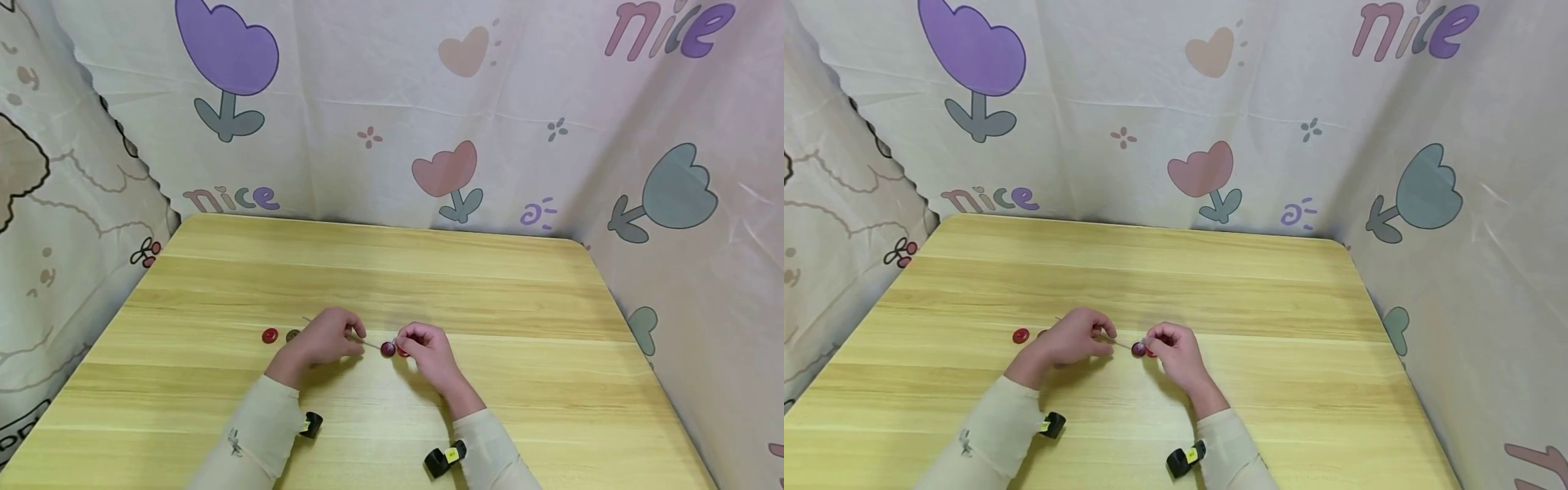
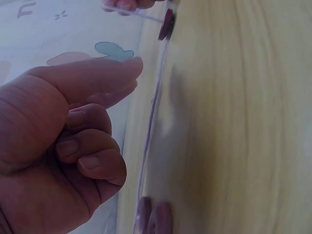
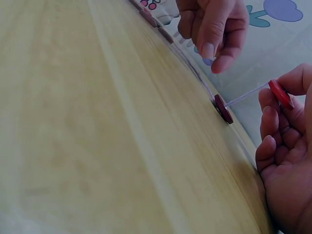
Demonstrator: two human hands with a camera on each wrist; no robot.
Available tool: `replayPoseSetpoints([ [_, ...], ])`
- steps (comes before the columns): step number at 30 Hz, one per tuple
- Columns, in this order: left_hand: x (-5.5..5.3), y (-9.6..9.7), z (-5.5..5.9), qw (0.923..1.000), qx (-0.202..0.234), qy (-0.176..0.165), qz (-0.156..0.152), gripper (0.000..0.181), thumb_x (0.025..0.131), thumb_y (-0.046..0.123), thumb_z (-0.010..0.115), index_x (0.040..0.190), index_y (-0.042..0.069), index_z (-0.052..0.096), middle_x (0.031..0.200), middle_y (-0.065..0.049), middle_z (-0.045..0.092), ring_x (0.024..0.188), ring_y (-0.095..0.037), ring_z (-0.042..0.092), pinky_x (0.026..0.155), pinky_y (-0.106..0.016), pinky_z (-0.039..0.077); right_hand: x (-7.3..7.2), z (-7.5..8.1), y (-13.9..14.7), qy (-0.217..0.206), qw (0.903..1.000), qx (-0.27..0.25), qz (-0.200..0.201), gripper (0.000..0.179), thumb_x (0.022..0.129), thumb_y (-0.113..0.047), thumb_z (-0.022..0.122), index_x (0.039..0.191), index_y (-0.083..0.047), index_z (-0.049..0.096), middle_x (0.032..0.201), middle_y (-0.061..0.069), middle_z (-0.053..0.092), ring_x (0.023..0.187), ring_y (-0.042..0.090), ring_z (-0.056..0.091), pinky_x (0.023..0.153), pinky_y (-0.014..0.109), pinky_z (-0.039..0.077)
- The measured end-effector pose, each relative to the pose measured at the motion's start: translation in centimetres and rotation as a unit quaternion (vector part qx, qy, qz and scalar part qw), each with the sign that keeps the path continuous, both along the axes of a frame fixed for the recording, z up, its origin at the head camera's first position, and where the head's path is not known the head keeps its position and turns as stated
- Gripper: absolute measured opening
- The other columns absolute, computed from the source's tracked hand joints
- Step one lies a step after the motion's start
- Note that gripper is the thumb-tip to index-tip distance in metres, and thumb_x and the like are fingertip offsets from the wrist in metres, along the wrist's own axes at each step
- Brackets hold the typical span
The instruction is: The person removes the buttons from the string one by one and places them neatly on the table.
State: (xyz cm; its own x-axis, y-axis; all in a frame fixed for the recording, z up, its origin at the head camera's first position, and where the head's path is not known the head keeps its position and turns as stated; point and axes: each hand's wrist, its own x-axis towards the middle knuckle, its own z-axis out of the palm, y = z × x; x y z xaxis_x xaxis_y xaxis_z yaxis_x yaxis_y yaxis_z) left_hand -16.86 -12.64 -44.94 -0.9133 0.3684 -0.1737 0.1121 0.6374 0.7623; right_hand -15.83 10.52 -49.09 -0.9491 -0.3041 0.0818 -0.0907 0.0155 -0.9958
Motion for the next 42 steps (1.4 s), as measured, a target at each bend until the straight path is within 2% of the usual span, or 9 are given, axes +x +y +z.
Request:
replayPoseSetpoints([
  [3, -0.2, 0.5, -0.3, 0.9999, -0.002, 0.003, -0.011, 0.015, 0.08, 0.004, 0.081, 0.089, 0.007, 0.07, 0.078, 0.0, 0.059, 0.06, -0.015, 0.054, 0.061, -0.033, 0.047, -0.1, -0.4, 0.0, 0.002, 1.0, -0.004, -0.004, 0.008, 0.091, 0.007, 0.063, 0.084, 0.01, 0.066, 0.074, 0.017, 0.062, 0.068, 0.014, 0.057, 0.065, 0.025, 0.05],
  [8, -0.4, 1.4, -0.5, 0.9993, -0.023, 0.015, -0.026, 0.012, 0.082, 0.006, 0.08, 0.086, 0.009, 0.07, 0.078, 0.002, 0.059, 0.067, -0.015, 0.052, 0.066, -0.034, 0.046, -0.1, -0.8, 0.1, 0.015, 0.9998, -0.015, 0.002, 0.01, 0.091, 0.003, 0.064, 0.084, 0.009, 0.066, 0.077, 0.026, 0.061, 0.068, 0.016, 0.057, 0.066, 0.026, 0.05],
  [15, -0.4, 2.2, -0.4, 0.9976, -0.068, 0.001, -0.011, 0.013, 0.083, 0.013, 0.081, 0.082, 0.018, 0.068, 0.076, 0.005, 0.057, 0.075, -0.016, 0.052, 0.077, -0.053, 0.038, -0.3, -0.9, 0.1, 0.013, 0.9998, -0.011, 0.002, 0.009, 0.091, 0.003, 0.065, 0.083, 0.007, 0.067, 0.075, 0.018, 0.062, 0.068, 0.015, 0.057, 0.065, 0.025, 0.05],
  [18, -0.6, 2.4, -0.9, 0.998, -0.062, 0.007, -0.014, 0.014, 0.084, 0.012, 0.08, 0.081, 0.017, 0.067, 0.075, 0.004, 0.057, 0.073, -0.015, 0.052, 0.078, -0.05, 0.04, -0.3, -0.8, 0.1, 0.012, 0.9999, -0.008, 0.002, 0.009, 0.091, 0.004, 0.064, 0.083, 0.008, 0.067, 0.076, 0.019, 0.063, 0.068, 0.015, 0.057, 0.065, 0.025, 0.05],
  [22, -0.7, 2.7, -1.3, 0.9982, -0.047, 0.022, -0.03, 0.015, 0.086, 0.007, 0.078, 0.078, 0.013, 0.066, 0.071, 0.003, 0.056, 0.069, -0.015, 0.051, 0.071, -0.036, 0.045, -0.3, -0.7, 0.1, 0.011, 0.9999, -0.006, 0.002, 0.008, 0.09, 0.006, 0.063, 0.084, 0.009, 0.067, 0.077, 0.022, 0.063, 0.068, 0.015, 0.058, 0.066, 0.026, 0.05],
  [30, -0.5, 3.1, -1.2, 0.9925, -0.096, 0.042, -0.063, 0.019, 0.094, 0.006, 0.065, 0.077, 0.012, 0.06, 0.072, 0.003, 0.054, 0.07, -0.015, 0.052, 0.073, -0.037, 0.046, -0.2, -0.6, 0.2, 0.015, 0.9998, -0.009, 0.0, 0.007, 0.09, 0.007, 0.063, 0.084, 0.009, 0.067, 0.076, 0.019, 0.063, 0.068, 0.015, 0.058, 0.066, 0.026, 0.051],
  [34, -0.3, 3.1, -1.1, 0.9929, -0.097, 0.051, -0.046, 0.02, 0.097, 0.004, 0.06, 0.079, 0.011, 0.057, 0.076, 0.001, 0.052, 0.073, -0.016, 0.05, 0.072, -0.037, 0.045, -0.1, -0.6, 0.1, 0.012, 0.9998, -0.018, 0.004, 0.008, 0.091, 0.007, 0.063, 0.084, 0.01, 0.066, 0.074, 0.013, 0.062, 0.068, 0.015, 0.058, 0.066, 0.027, 0.052],
  [38, -0.1, 2.7, -0.9, 0.9946, -0.076, 0.067, -0.021, 0.019, 0.099, 0.003, 0.057, 0.082, 0.011, 0.054, 0.084, -0.003, 0.046, 0.078, -0.018, 0.047, 0.073, -0.037, 0.042, -0.2, -0.7, 0.1, 0.006, 0.9997, -0.025, 0.004, 0.008, 0.091, 0.008, 0.062, 0.084, 0.011, 0.065, 0.073, 0.008, 0.061, 0.068, 0.014, 0.058, 0.067, 0.026, 0.052],
  [42, 0.0, 2.3, -0.6, 0.9967, -0.049, 0.065, 0.004, 0.016, 0.101, 0.004, 0.053, 0.087, 0.011, 0.052, 0.08, -0.002, 0.049, 0.077, -0.018, 0.049, 0.072, -0.041, 0.039, -0.3, -0.8, 0.0, 0.004, 0.9997, -0.025, 0.005, 0.009, 0.092, 0.01, 0.061, 0.084, 0.011, 0.065, 0.073, 0.008, 0.061, 0.068, 0.014, 0.058, 0.066, 0.026, 0.052],
])
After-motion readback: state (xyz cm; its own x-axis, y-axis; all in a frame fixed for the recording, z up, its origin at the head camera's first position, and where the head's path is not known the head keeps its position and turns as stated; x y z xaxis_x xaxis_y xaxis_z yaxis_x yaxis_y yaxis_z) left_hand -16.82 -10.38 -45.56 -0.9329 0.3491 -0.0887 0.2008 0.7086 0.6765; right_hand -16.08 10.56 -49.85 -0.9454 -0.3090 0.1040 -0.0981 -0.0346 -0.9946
